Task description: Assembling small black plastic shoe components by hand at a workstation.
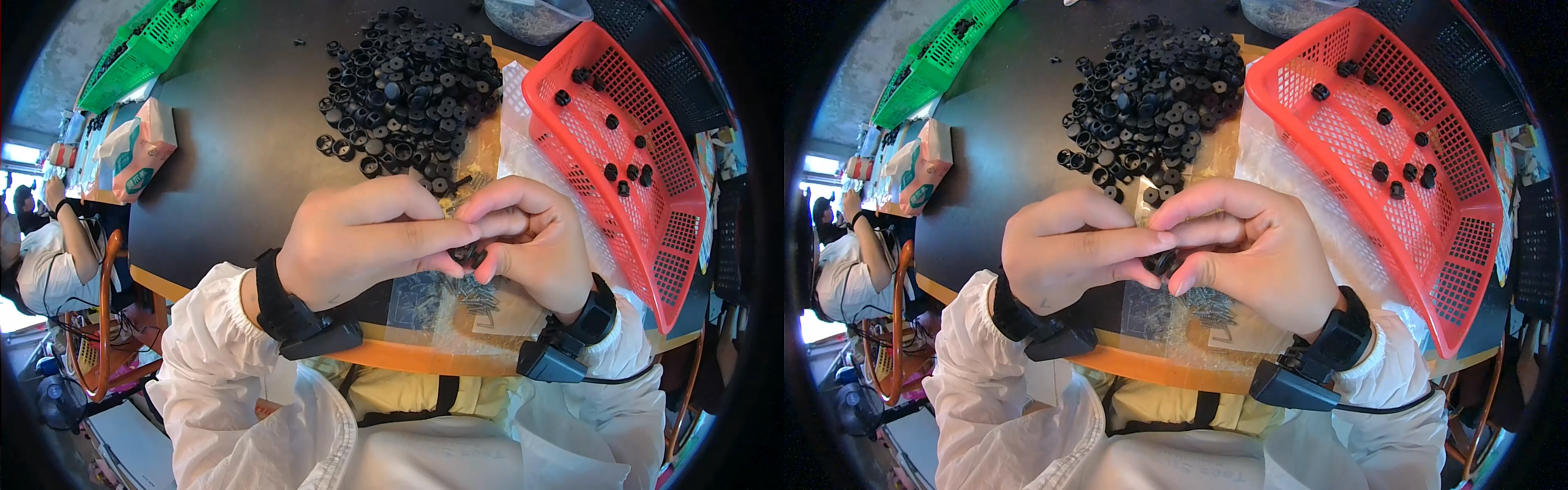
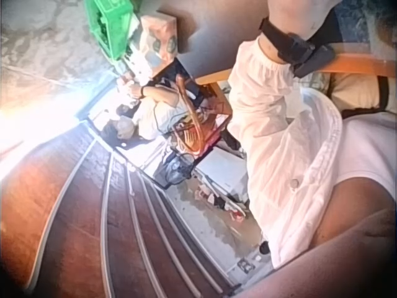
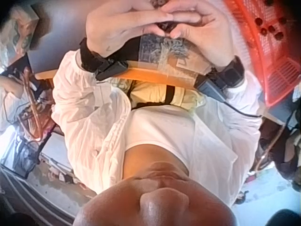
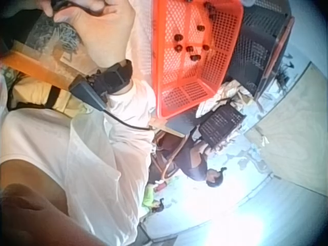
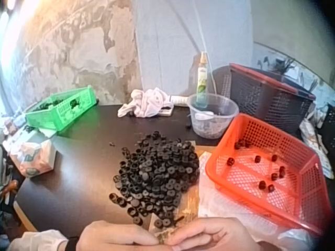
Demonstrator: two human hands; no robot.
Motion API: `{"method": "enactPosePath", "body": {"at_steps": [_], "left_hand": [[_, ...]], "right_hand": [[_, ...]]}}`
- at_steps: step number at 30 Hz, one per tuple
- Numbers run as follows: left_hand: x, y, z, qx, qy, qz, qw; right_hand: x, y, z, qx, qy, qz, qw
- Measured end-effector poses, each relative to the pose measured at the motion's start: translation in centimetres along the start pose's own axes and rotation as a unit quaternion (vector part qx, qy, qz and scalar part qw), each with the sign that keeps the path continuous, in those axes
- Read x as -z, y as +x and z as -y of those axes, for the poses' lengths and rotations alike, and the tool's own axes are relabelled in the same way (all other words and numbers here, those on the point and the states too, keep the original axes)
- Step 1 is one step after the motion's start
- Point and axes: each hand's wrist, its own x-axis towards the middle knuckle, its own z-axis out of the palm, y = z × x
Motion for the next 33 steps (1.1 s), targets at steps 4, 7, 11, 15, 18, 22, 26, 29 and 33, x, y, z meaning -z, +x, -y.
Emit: {"method": "enactPosePath", "body": {"at_steps": [4,7,11,15,18,22,26,29,33], "left_hand": [[0.1,0.1,-0.3,-0.03,0.025,0.008,0.999],[0.2,0.0,-0.5,0.003,-0.017,0.038,0.999],[-0.3,-0.1,0.0,-0.005,-0.046,0.015,0.999],[0.0,0.0,0.1,-0.003,-0.05,0.016,0.999],[0.0,0.1,0.0,0.004,-0.048,0.015,0.999],[-0.2,0.1,0.1,-0.016,-0.019,0.011,1.0],[-0.5,-0.2,0.0,-0.029,0.001,0.002,1.0],[-0.5,-0.4,-0.5,-0.019,0.017,0.011,1.0],[-0.1,-0.1,-1.2,0.073,-0.01,0.043,0.996]], "right_hand": [[-0.2,-0.1,0.2,-0.026,-0.009,0.004,1.0],[-0.1,-0.1,0.9,-0.034,-0.022,0.019,0.999],[-0.2,-0.1,1.7,-0.058,-0.028,0.028,0.998],[-0.2,-0.1,1.5,-0.047,-0.027,0.021,0.998],[-0.1,0.0,1.3,-0.04,-0.027,0.017,0.999],[-0.1,-0.1,1.2,-0.047,-0.033,0.01,0.998],[-0.3,-0.1,1.3,-0.047,-0.036,-0.001,0.998],[-0.3,-0.2,1.3,-0.05,-0.035,-0.007,0.998],[-0.7,-0.3,1.0,-0.041,-0.029,-0.026,0.998]]}}
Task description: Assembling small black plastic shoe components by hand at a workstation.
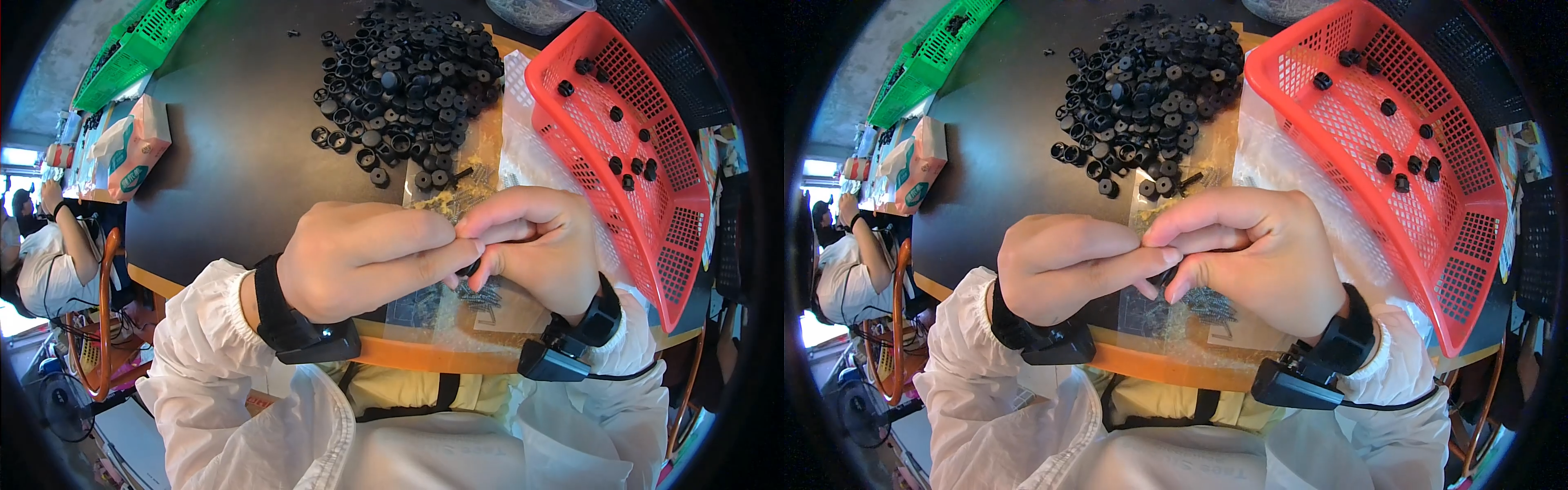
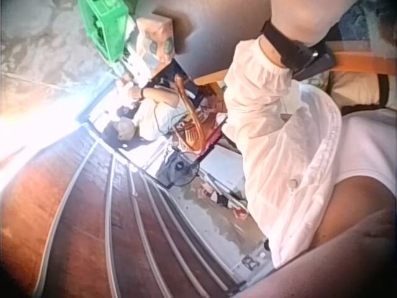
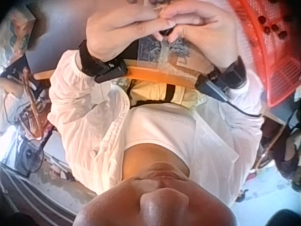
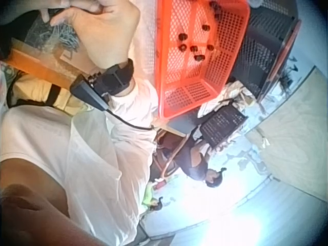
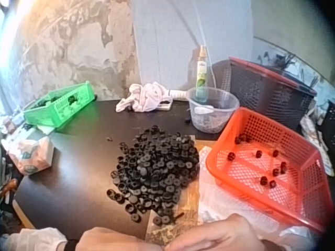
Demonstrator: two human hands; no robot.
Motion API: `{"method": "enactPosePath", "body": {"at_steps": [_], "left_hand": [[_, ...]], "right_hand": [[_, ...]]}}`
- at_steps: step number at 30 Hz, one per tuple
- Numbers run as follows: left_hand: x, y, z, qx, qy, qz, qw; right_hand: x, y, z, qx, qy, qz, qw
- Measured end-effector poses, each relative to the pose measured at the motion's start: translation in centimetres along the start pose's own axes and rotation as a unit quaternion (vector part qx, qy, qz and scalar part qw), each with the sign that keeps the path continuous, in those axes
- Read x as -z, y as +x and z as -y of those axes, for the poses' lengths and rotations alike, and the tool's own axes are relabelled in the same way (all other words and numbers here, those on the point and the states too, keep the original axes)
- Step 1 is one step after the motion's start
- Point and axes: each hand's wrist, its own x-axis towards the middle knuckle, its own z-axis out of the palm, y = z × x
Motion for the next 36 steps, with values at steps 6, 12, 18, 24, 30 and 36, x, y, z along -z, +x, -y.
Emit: {"method": "enactPosePath", "body": {"at_steps": [6,12,18,24,30,36], "left_hand": [[-0.1,-0.2,0.7,-0.127,0.095,-0.026,0.987],[1.6,1.0,1.9,-0.216,0.12,-0.085,0.965],[1.6,0.2,3.1,-0.079,0.005,-0.31,0.947],[1.6,0.9,2.2,-0.13,0.092,-0.186,0.97],[1.0,1.2,2.7,-0.123,0.163,-0.045,0.978],[-0.2,1.2,3.4,-0.119,0.21,-0.002,0.971]], "right_hand": [[-0.3,0.0,-0.4,0.027,-0.002,-0.011,1.0],[-0.1,-0.5,2.2,0.332,-0.482,-0.1,0.805],[0.8,0.2,4.5,0.345,-0.782,-0.266,0.446],[0.1,1.5,1.2,0.345,-0.719,-0.066,0.6],[1.1,3.5,-0.7,0.326,-0.698,-0.084,0.632],[1.5,3.6,-1.1,0.334,-0.674,-0.103,0.65]]}}
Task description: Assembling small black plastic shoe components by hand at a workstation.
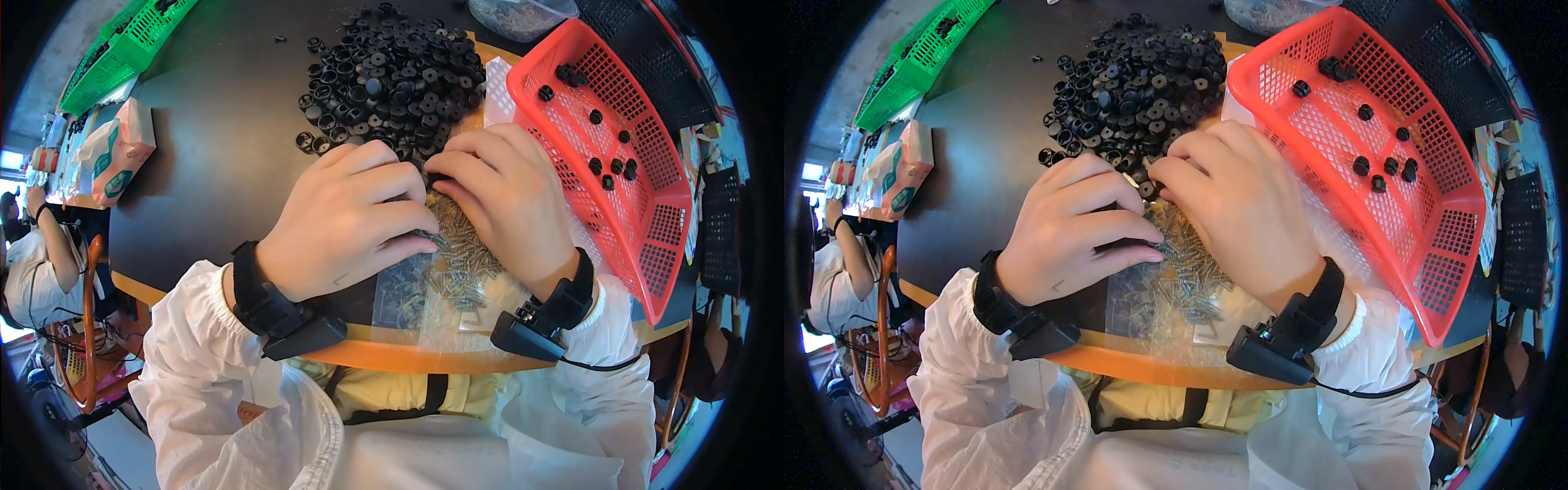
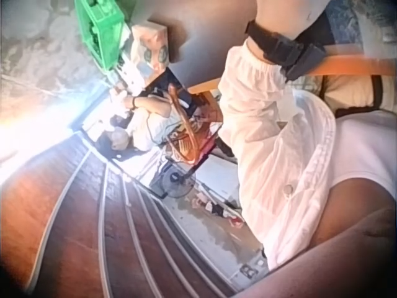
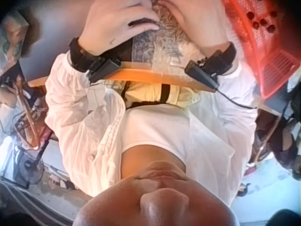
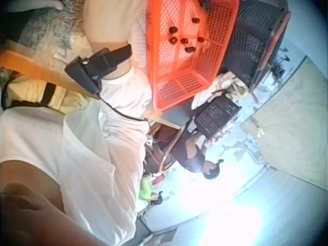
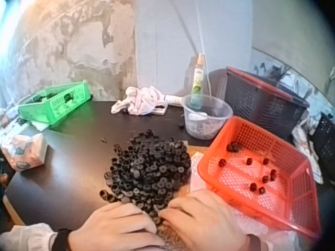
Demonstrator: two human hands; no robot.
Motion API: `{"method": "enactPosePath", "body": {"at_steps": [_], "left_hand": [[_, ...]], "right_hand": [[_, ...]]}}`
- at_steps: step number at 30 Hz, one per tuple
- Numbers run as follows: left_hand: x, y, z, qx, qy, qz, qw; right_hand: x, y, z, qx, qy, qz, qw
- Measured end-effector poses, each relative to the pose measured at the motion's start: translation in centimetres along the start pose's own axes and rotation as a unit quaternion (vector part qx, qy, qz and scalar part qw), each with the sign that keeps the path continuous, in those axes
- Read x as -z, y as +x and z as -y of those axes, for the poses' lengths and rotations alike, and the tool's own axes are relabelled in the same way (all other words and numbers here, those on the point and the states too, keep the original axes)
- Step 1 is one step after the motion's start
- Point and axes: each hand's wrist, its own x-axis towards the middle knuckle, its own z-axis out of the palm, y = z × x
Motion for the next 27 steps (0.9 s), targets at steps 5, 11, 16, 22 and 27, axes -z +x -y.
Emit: {"method": "enactPosePath", "body": {"at_steps": [5,11,16,22,27], "left_hand": [[-0.1,0.1,0.0,0.017,-0.008,-0.012,1.0],[0.5,0.3,0.0,0.082,-0.054,-0.054,0.994],[0.8,0.2,0.2,0.128,-0.088,-0.084,0.984],[0.9,0.2,-0.1,0.169,-0.088,-0.093,0.977],[0.9,0.1,0.1,0.185,-0.08,-0.108,0.974]], "right_hand": [[0.3,0.0,0.0,-0.032,0.021,0.011,0.999],[0.1,-0.4,-0.1,-0.061,0.05,-0.005,0.997],[0.3,-0.2,-0.1,-0.074,0.071,0.005,0.995],[0.3,-0.1,0.1,-0.073,0.08,0.015,0.994],[0.4,-0.2,0.1,-0.078,0.09,0.02,0.993]]}}
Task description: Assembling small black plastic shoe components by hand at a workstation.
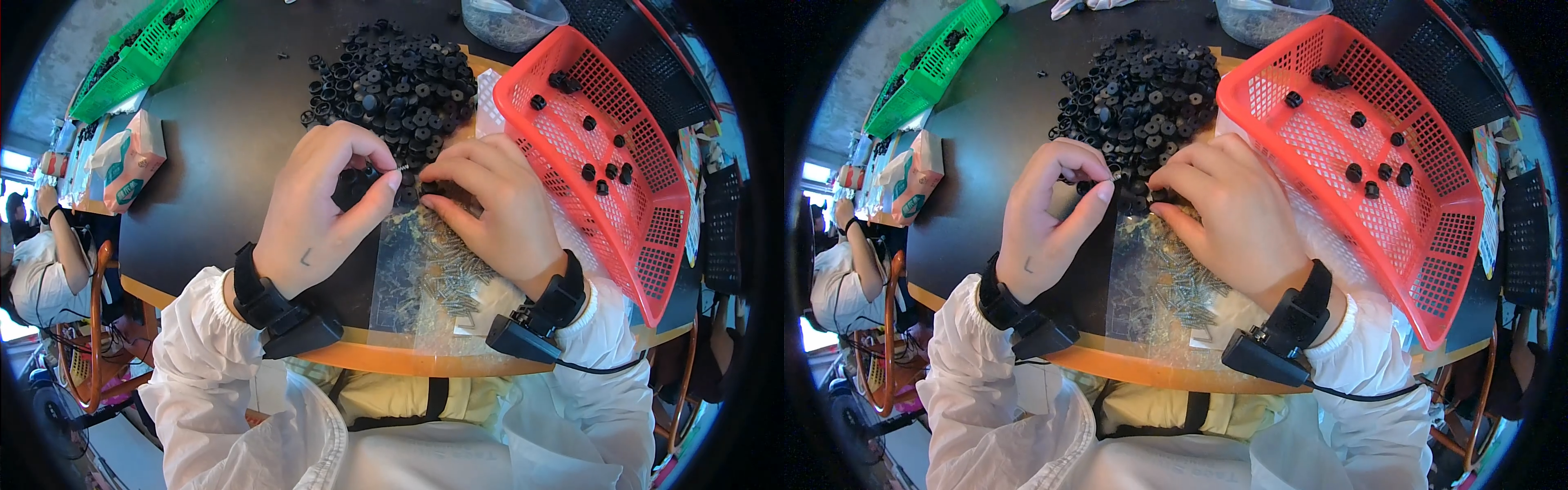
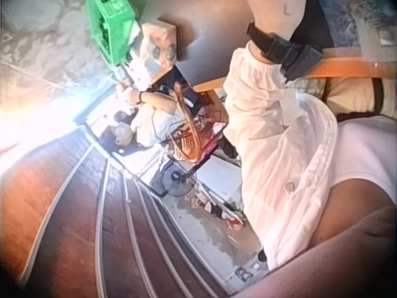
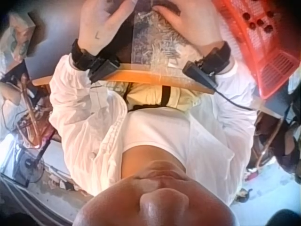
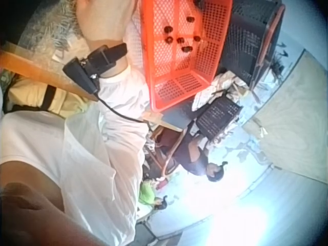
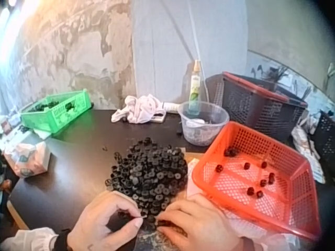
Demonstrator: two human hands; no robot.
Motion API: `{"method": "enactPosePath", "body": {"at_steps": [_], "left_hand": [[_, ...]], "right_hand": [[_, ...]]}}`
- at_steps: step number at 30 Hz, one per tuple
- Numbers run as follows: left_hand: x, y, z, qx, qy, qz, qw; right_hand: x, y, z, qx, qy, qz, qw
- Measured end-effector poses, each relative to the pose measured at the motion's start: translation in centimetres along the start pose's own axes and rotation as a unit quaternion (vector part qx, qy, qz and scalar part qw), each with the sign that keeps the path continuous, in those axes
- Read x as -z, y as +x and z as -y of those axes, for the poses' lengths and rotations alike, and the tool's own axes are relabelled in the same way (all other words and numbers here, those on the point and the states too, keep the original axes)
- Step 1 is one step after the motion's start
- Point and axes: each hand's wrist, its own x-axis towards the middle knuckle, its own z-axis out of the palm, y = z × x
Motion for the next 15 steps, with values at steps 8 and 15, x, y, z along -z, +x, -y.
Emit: {"method": "enactPosePath", "body": {"at_steps": [8,15], "left_hand": [[-0.04,-0.09,-0.05,-0.018,-0.023,0.031,0.999],[-0.15,-0.08,-0.17,-0.03,-0.014,0.024,0.999]], "right_hand": [[0.14,-0.29,0.17,-0.016,0.112,-0.02,0.993],[0.32,-0.38,0.79,-0.032,0.199,-0.021,0.979]]}}
